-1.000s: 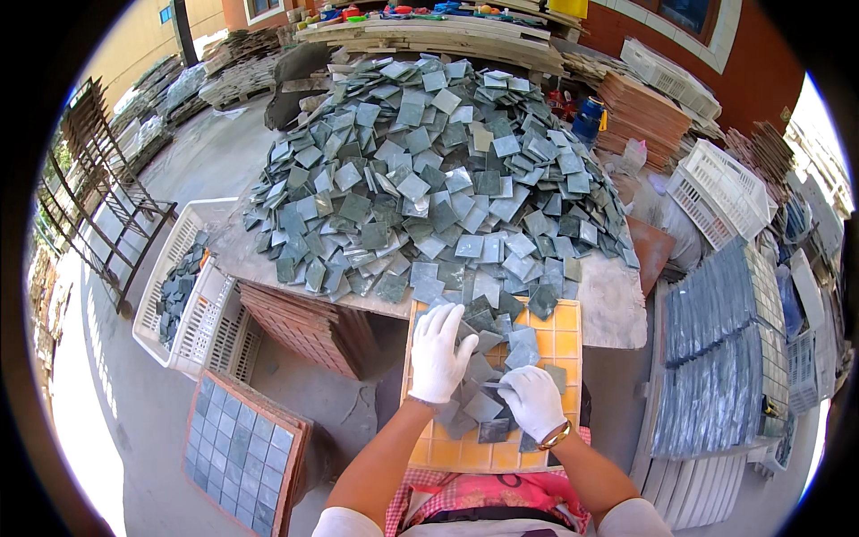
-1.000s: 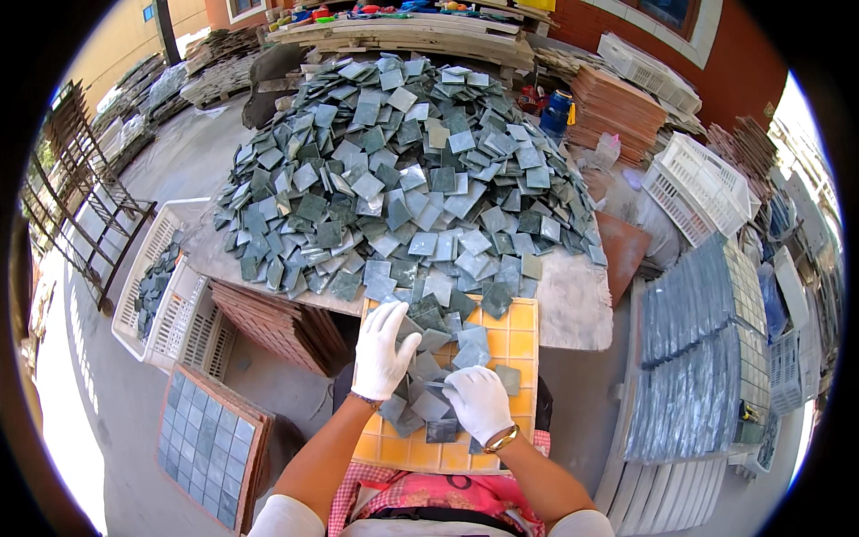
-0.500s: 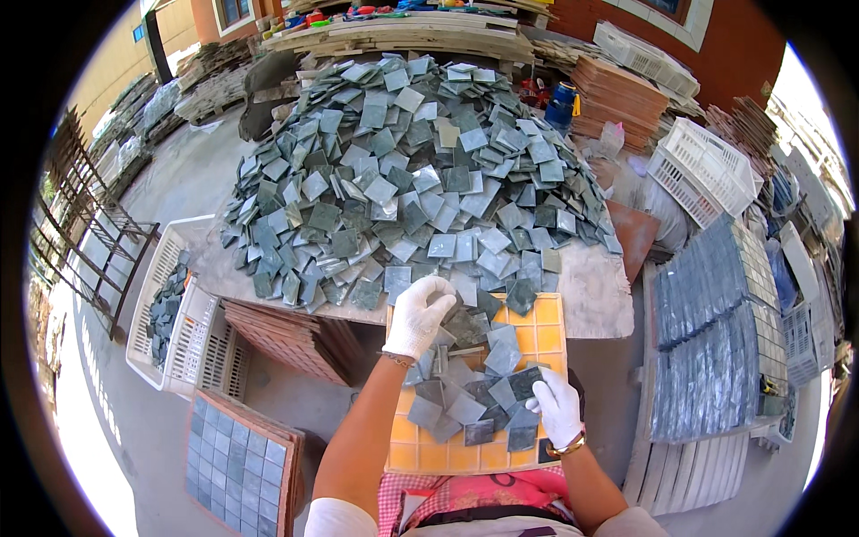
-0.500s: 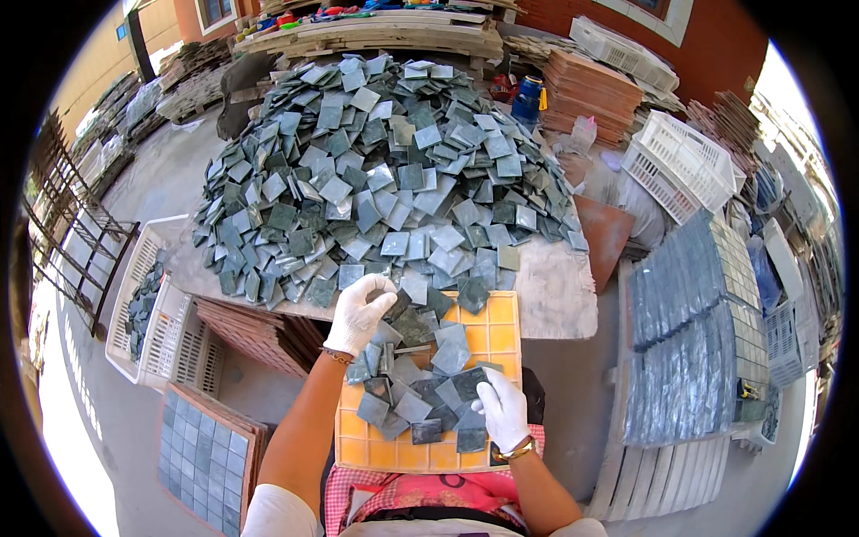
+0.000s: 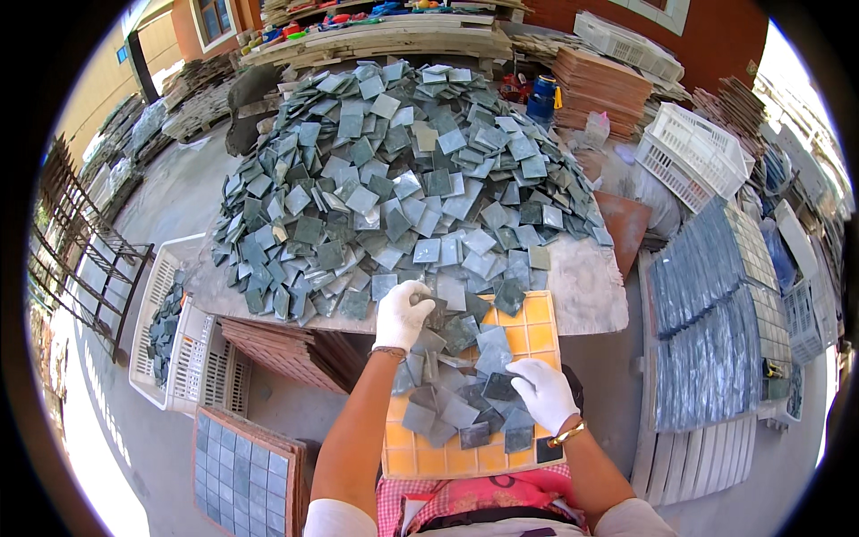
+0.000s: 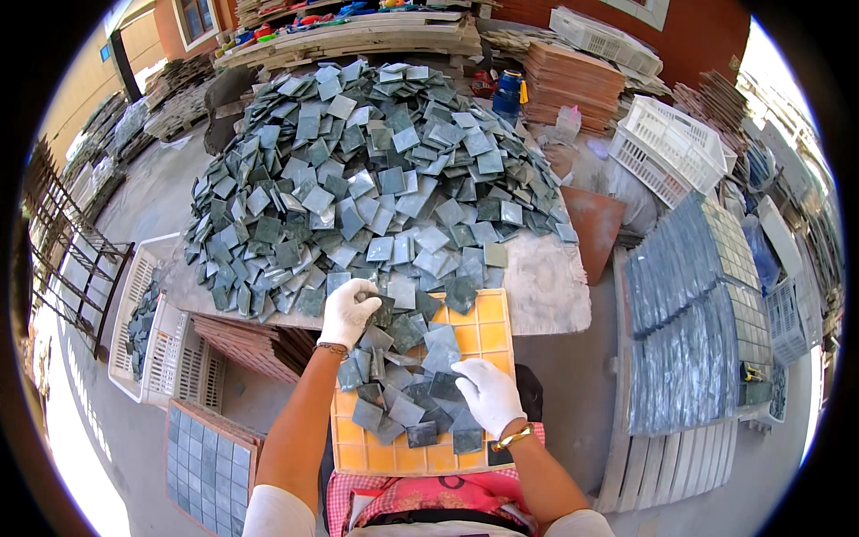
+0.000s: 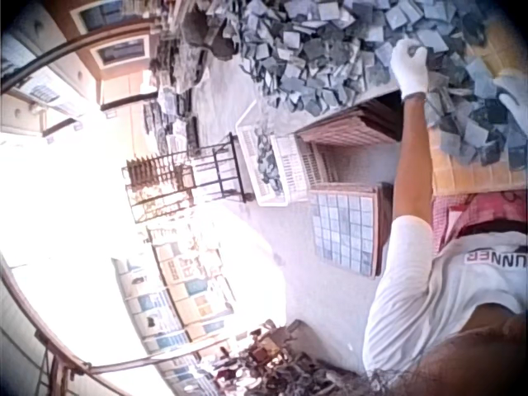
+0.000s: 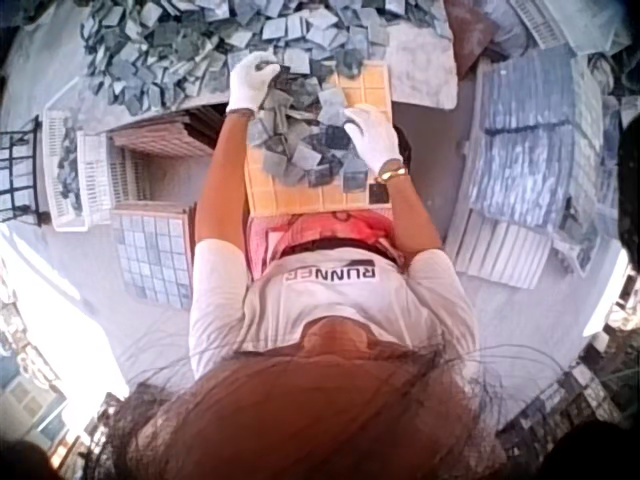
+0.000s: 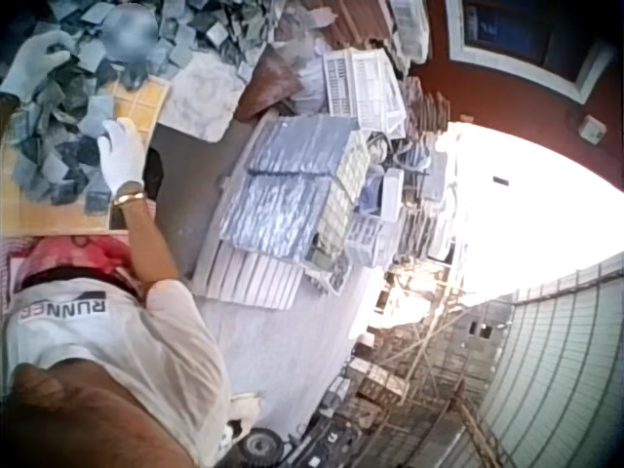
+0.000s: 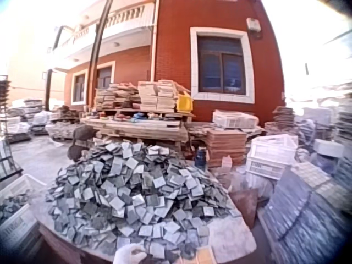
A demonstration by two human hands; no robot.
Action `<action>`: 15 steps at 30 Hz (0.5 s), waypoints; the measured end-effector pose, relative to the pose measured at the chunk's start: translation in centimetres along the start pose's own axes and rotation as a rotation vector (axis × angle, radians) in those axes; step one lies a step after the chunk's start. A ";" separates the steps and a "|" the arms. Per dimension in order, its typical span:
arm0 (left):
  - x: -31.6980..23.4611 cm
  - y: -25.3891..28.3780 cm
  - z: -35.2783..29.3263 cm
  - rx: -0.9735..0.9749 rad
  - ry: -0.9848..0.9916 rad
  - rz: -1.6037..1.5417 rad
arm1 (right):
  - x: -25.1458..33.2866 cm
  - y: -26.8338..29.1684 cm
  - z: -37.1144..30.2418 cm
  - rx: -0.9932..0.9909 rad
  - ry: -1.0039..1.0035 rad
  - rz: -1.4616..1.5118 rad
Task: The person places small square tiles into a grid frame, filling empty slots one by one. They handle the frame, flip it to check alignment, and continue placing tiles from a nearby pile until the grid is filled.
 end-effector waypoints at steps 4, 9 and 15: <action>-2.1 2.6 -2.9 -0.075 -0.003 -0.418 | 1.4 0.5 6.1 -0.115 0.082 -0.326; 0.9 5.7 -13.7 -0.112 0.184 -0.437 | 0.9 -3.1 13.3 -0.003 -0.094 -0.628; 6.4 4.8 -22.6 -0.082 0.297 -0.220 | 1.2 -3.5 13.7 -0.036 0.002 -0.524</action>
Point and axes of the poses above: each hand's wrist, its own z-axis towards the middle knuckle, its own y-axis out of the back of the hand, x = y × z, the point moved 10 cm from there along z, towards the middle knuckle, and after that the axes turned 5 degrees about -z, right-handed, at the moved point
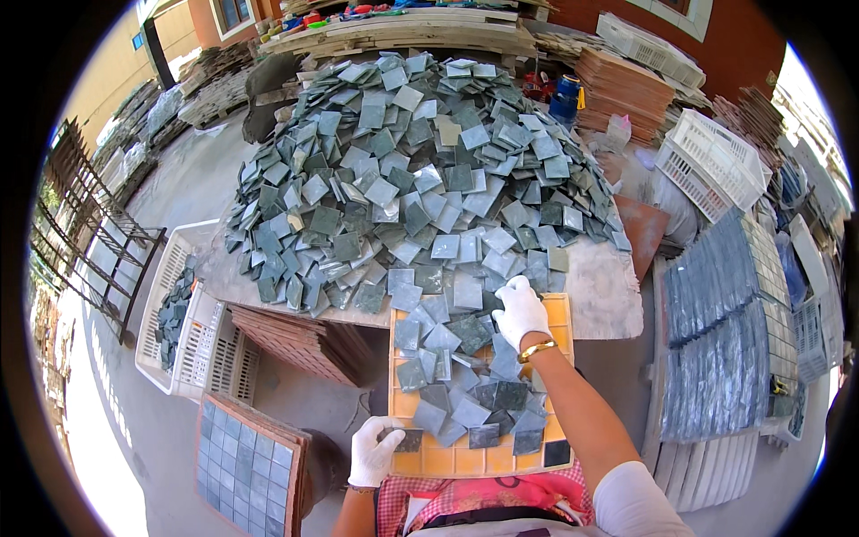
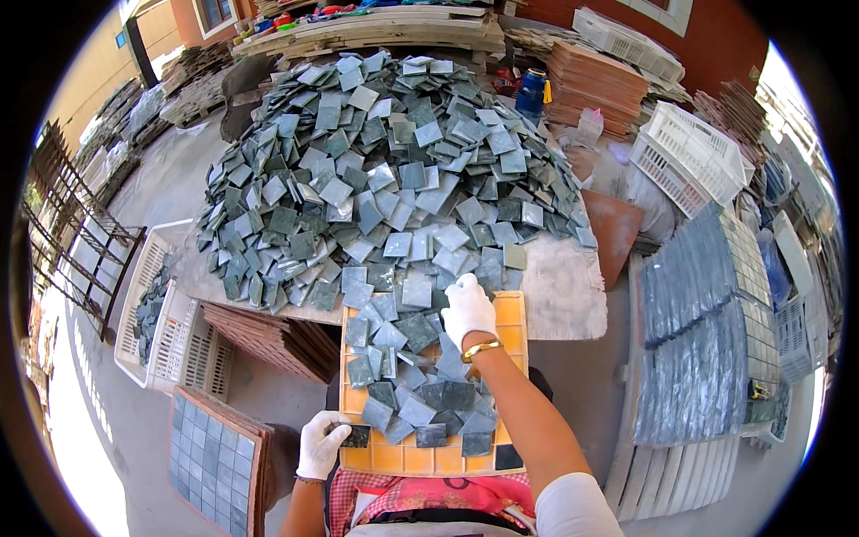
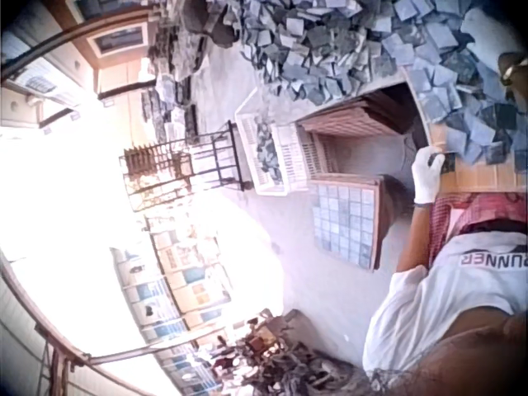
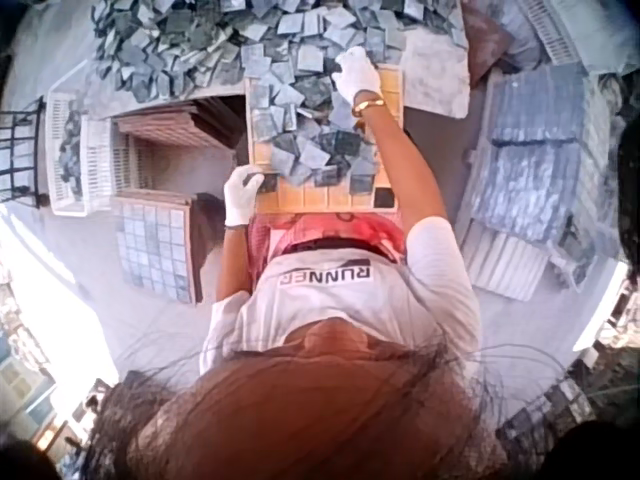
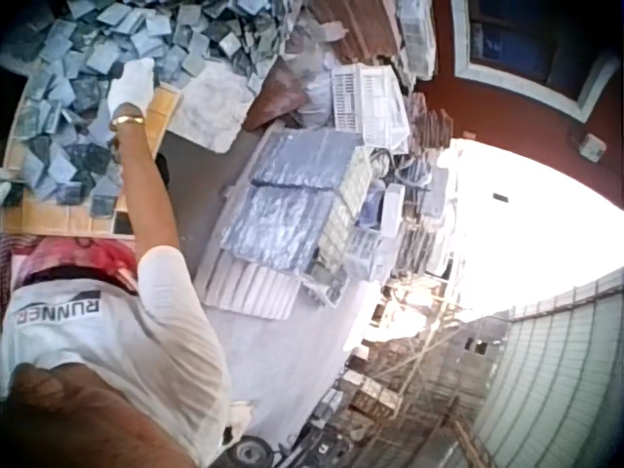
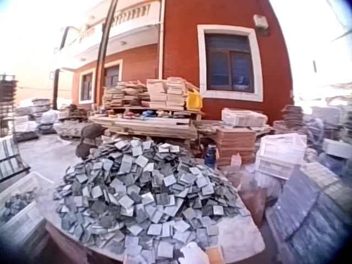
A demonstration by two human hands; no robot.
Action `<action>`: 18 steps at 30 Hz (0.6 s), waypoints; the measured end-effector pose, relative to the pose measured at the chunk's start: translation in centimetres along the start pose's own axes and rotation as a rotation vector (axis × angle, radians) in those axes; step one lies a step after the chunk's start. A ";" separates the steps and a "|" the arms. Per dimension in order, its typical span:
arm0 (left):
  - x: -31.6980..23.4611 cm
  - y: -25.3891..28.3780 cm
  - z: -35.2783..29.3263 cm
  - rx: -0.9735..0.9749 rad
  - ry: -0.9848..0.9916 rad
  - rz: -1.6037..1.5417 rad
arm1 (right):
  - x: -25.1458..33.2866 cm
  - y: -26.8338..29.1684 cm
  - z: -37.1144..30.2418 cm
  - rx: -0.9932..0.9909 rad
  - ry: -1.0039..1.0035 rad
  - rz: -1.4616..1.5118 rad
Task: The person places small square tiles into a grid frame, filling empty slots one by one. They handle the frame, flip it to check alignment, and continue placing tiles from a nearby pile until the grid is filled.
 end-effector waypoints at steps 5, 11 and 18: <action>-1.8 -0.7 -0.1 -0.077 -0.152 0.203 | -2.3 -0.5 0.0 0.121 -0.083 0.276; -4.2 -1.6 -1.6 0.116 -0.337 0.394 | -5.4 1.6 -3.6 0.043 -0.166 1.006; -2.9 -2.0 -2.0 0.266 -0.374 0.593 | -0.9 0.9 -14.0 0.315 -0.234 0.985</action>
Point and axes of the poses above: each hand's wrist, its own z-axis towards the middle knuckle, its own y-axis out of the back of the hand, x = y × z, the point moved 10 cm from there along z, towards the middle knuckle, and after that the axes turned 5 degrees about -z, right-handed, at the moved point
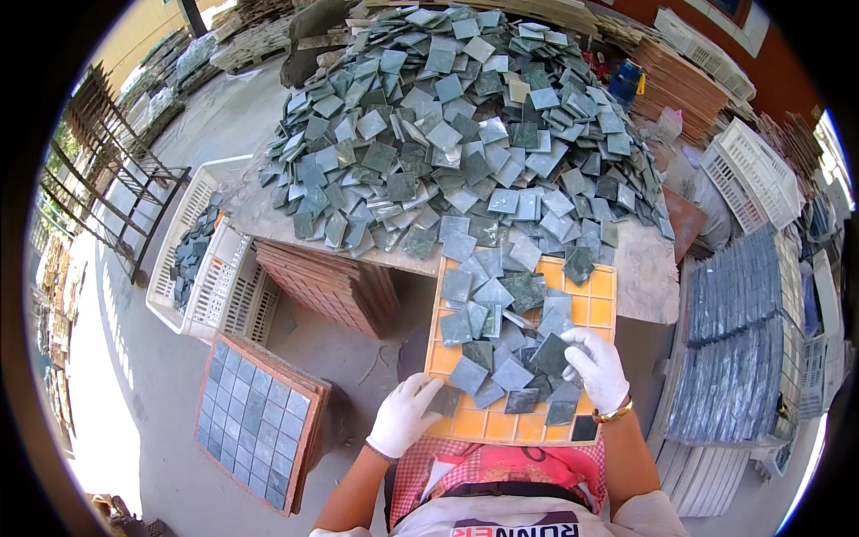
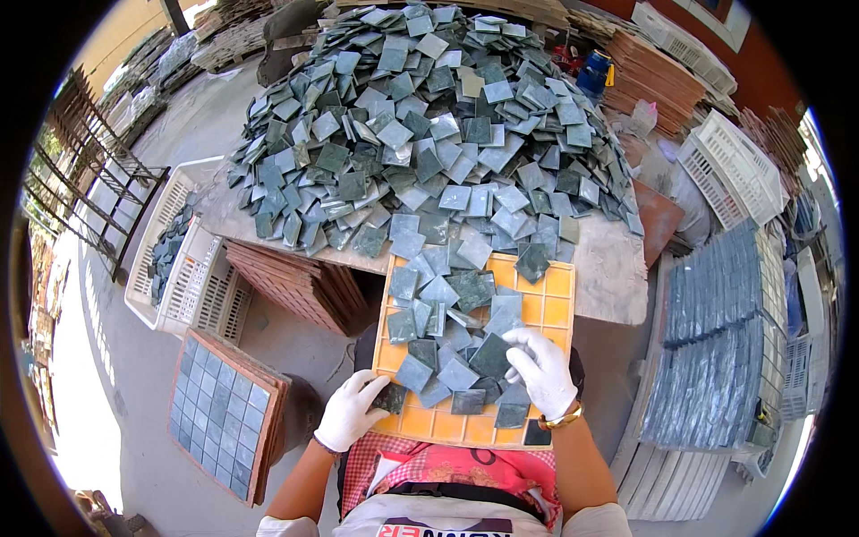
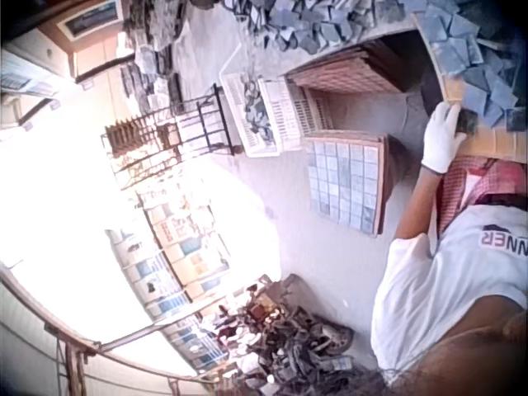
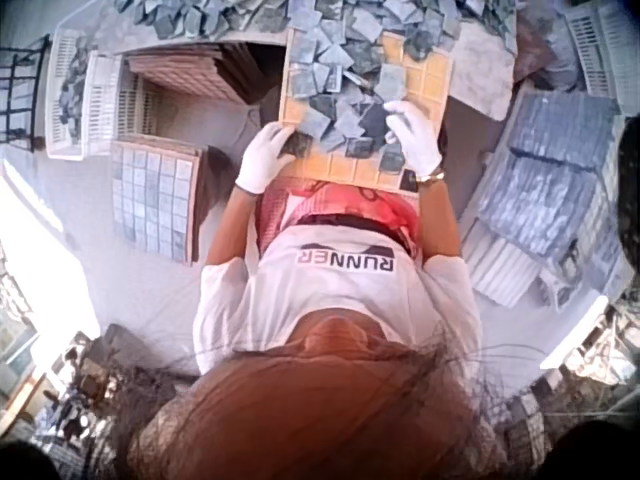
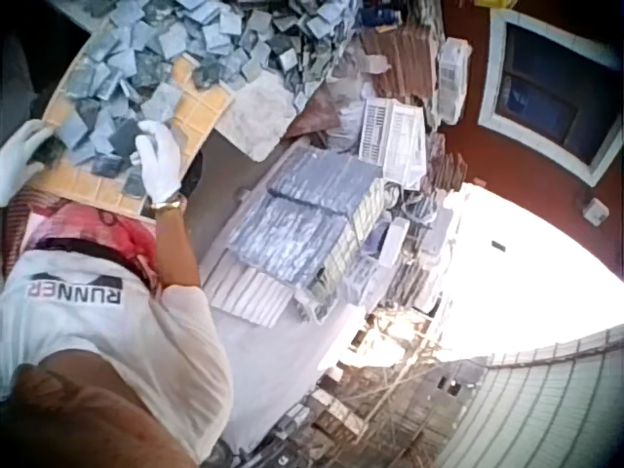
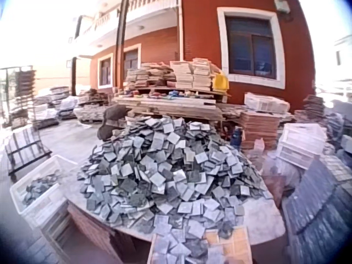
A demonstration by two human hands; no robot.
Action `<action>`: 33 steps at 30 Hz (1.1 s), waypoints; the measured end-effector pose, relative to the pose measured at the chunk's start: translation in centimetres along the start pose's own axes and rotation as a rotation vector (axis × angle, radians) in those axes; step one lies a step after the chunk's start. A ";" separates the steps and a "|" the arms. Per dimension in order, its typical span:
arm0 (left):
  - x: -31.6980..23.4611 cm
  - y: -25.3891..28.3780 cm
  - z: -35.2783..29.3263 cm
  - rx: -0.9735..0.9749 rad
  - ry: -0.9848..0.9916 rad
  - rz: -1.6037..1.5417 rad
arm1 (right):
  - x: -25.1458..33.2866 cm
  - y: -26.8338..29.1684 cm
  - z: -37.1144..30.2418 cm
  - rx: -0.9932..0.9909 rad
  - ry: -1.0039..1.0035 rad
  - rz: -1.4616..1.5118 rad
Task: The person places small square tiles into a grid frame, filling empty slots one by one. They handle the frame, flip it to check alignment, and continue placing tiles from a nearby pile until the grid is filled.
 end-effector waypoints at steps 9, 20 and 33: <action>0.0 0.8 -1.4 0.054 -0.007 0.050 | -1.3 -7.6 -6.4 0.182 0.349 -0.442; 2.5 2.0 -4.3 -0.057 0.184 -0.140 | -1.5 -15.7 -4.0 0.322 0.356 -0.441; 2.0 3.5 -5.6 -0.135 0.113 -0.076 | -1.0 -19.2 -5.0 0.422 0.573 -0.685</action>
Point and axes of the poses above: each hand's wrist, its own z-axis towards the middle knuckle, its own y-axis out of the back of the hand, x = y × z, the point moved 10 cm from there along z, towards the middle knuckle, and after that the axes turned 5 degrees about -z, right-handed, at the moved point
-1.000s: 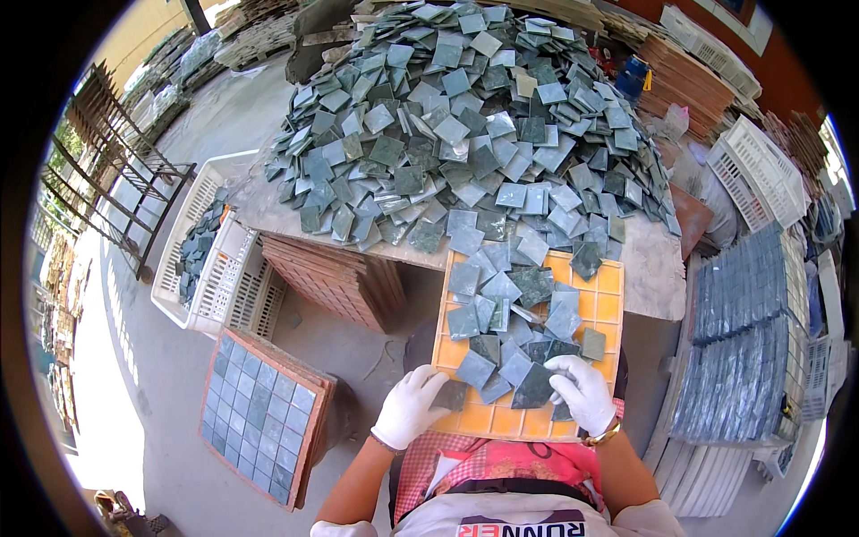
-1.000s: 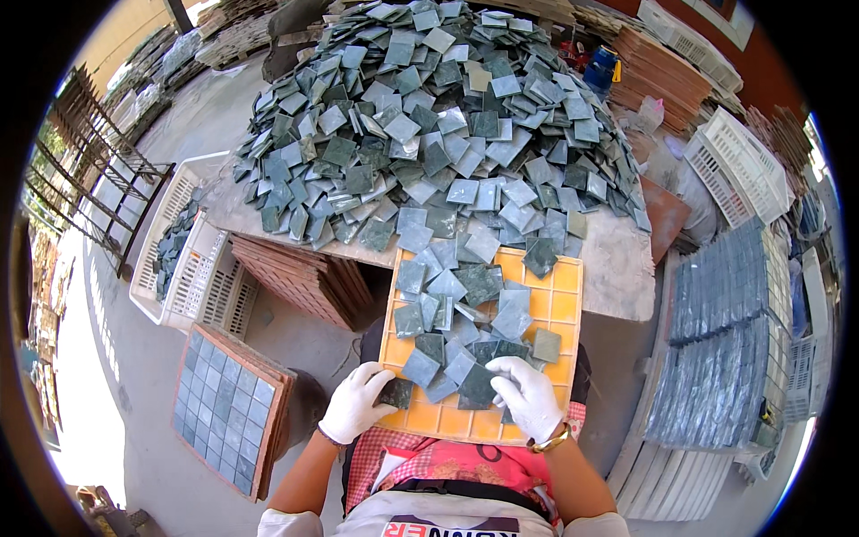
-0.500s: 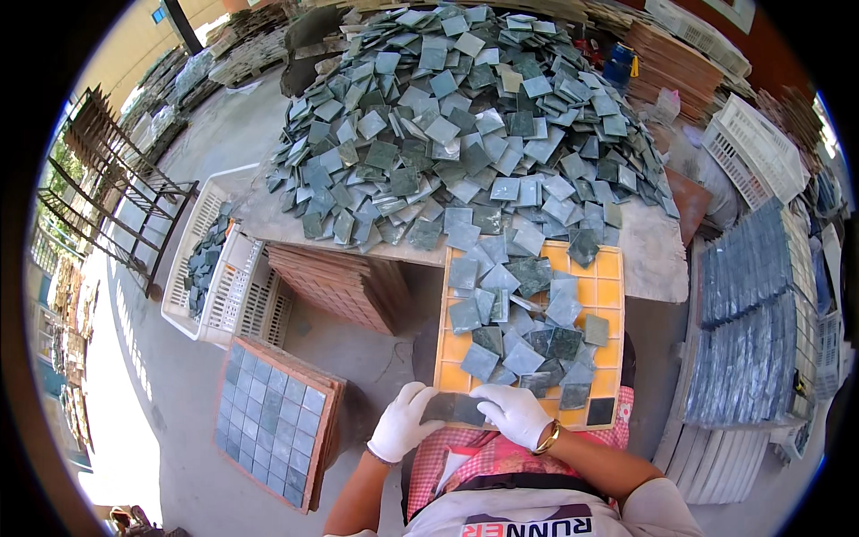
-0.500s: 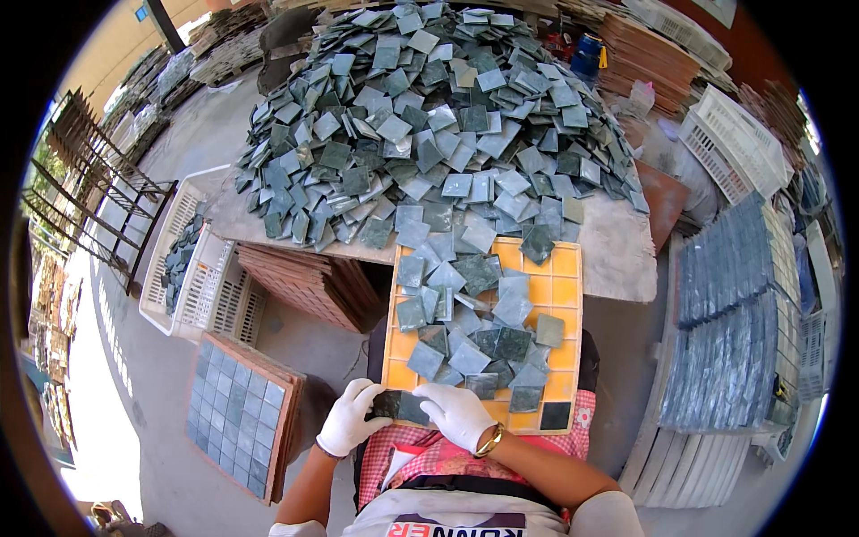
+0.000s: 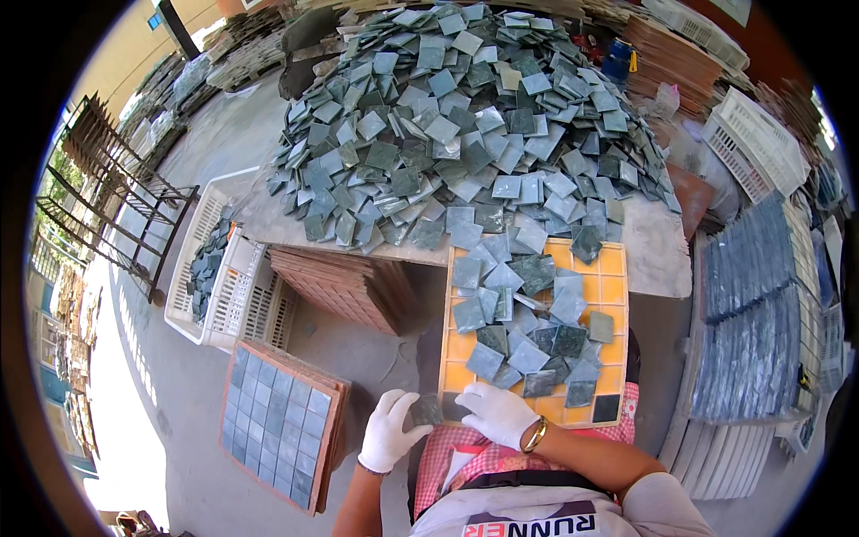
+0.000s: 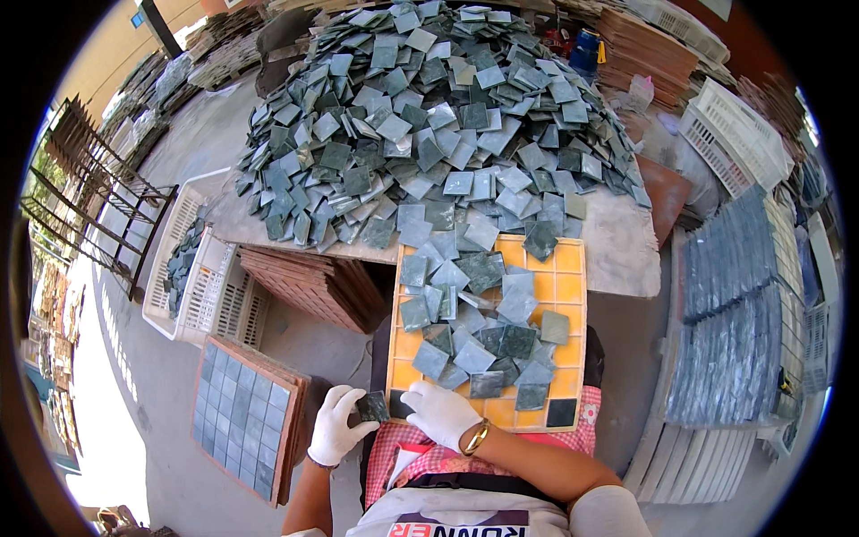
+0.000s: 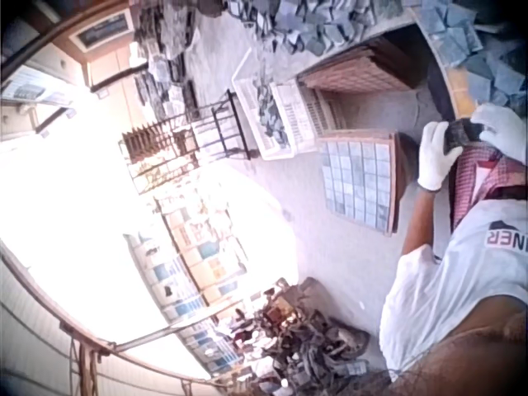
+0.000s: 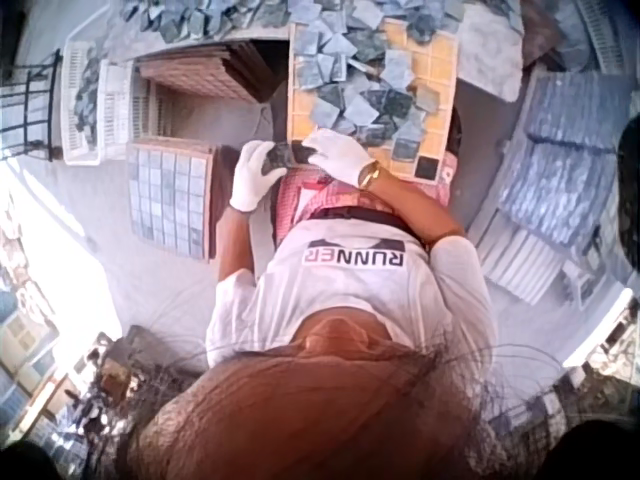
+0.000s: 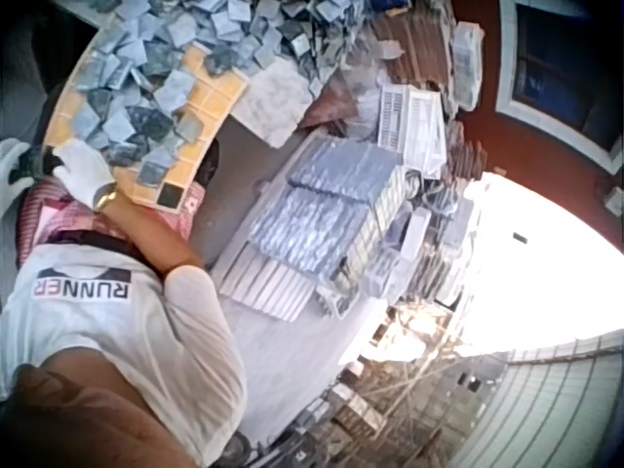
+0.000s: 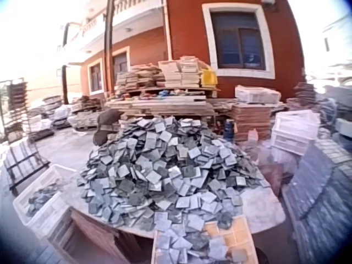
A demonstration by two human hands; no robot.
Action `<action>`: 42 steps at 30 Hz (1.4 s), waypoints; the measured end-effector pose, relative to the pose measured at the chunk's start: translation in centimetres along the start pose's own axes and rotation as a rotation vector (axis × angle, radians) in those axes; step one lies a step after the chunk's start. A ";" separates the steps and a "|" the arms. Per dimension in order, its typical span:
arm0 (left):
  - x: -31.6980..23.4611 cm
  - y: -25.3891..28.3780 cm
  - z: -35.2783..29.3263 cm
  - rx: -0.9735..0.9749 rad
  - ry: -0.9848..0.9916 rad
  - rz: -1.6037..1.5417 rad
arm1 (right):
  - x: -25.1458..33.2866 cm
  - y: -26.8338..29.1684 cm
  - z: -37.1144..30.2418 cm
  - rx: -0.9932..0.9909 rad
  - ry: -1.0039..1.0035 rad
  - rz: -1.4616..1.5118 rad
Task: The person places small square tiles into a grid frame, filling empty slots one by one. They handle the frame, flip it to check alignment, and continue placing tiles from a nearby pile until the grid is filled.
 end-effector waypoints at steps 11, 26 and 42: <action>-6.9 -7.1 2.5 0.159 -0.327 0.170 | -6.6 11.1 -10.2 -0.383 -0.373 0.051; -7.4 -7.9 1.9 0.087 -0.252 0.257 | -6.1 7.7 -7.8 -0.221 -0.296 -0.106; -9.7 -11.0 2.5 0.201 -0.333 0.154 | -7.5 8.7 -12.0 -0.354 -0.358 -0.041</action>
Point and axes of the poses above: each hand's wrist, its own z-axis towards the middle knuckle, its own y-axis out of the back of the hand, x = y × z, the point moved 10 cm from there along z, towards the middle knuckle, and after that the axes turned 5 degrees about -z, right-handed, at the moved point
